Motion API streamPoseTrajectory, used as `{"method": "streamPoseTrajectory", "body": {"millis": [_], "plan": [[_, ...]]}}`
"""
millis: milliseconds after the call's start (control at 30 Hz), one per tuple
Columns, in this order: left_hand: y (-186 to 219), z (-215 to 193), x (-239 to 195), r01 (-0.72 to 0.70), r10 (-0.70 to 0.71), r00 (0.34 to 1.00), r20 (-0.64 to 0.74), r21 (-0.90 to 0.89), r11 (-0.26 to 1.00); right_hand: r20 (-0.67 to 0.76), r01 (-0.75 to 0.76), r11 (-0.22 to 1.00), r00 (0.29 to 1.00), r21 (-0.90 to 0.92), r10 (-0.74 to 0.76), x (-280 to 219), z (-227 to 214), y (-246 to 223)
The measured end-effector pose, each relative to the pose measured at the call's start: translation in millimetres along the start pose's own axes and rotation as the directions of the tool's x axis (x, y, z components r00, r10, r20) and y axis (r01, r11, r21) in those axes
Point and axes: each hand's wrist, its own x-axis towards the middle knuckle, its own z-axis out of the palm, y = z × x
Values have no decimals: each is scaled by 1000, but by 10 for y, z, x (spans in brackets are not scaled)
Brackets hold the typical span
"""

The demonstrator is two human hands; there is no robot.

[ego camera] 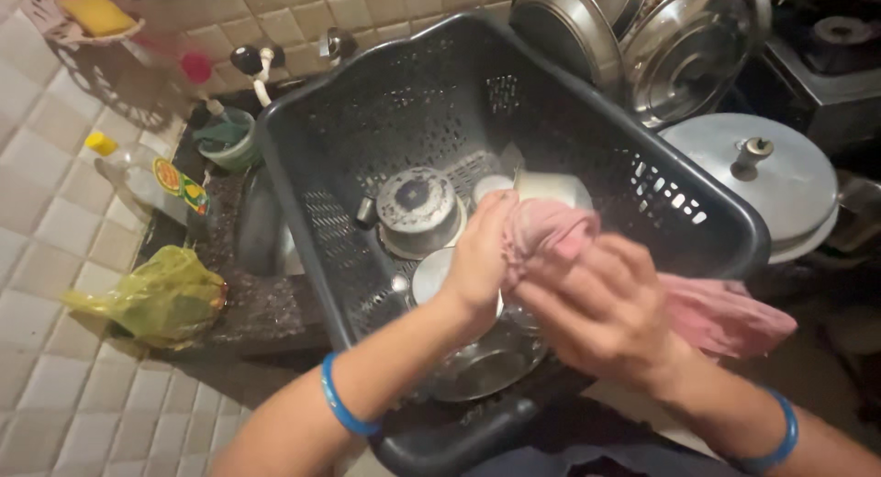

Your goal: The person wipes various metal bowls, plates, and a spatula with a pink cloth while taking them out of a basket in a kitchen sink.

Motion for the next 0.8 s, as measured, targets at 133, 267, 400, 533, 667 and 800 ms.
{"method": "streamPoseTrajectory", "body": {"millis": [133,267,400,533,667,800], "plan": [[411,211,-399,-351,217,936,277,696,626,-69,-328,921,935,208,349,254,-174,76],[634,318,-551,-591,341,806,483,657,468,267,-392,-3,619,920,739,463,-270,403],[647,403,-380,-811,494,551,673,572,125,577,-599,-214,516,771,633,208,-261,264],[843,262,-360,-750,320,491,810,580,-318,670,-734,-162,476,659,570,-4,-193,183],[1015,131,-347,-643,507,511,694,700,-310,766,-336,-689,327,642,554,69,-162,553],[1025,-6,-213,-620,312,784,536,683,386,661,-250,-620,419,744,623,55,-76,599]]}}
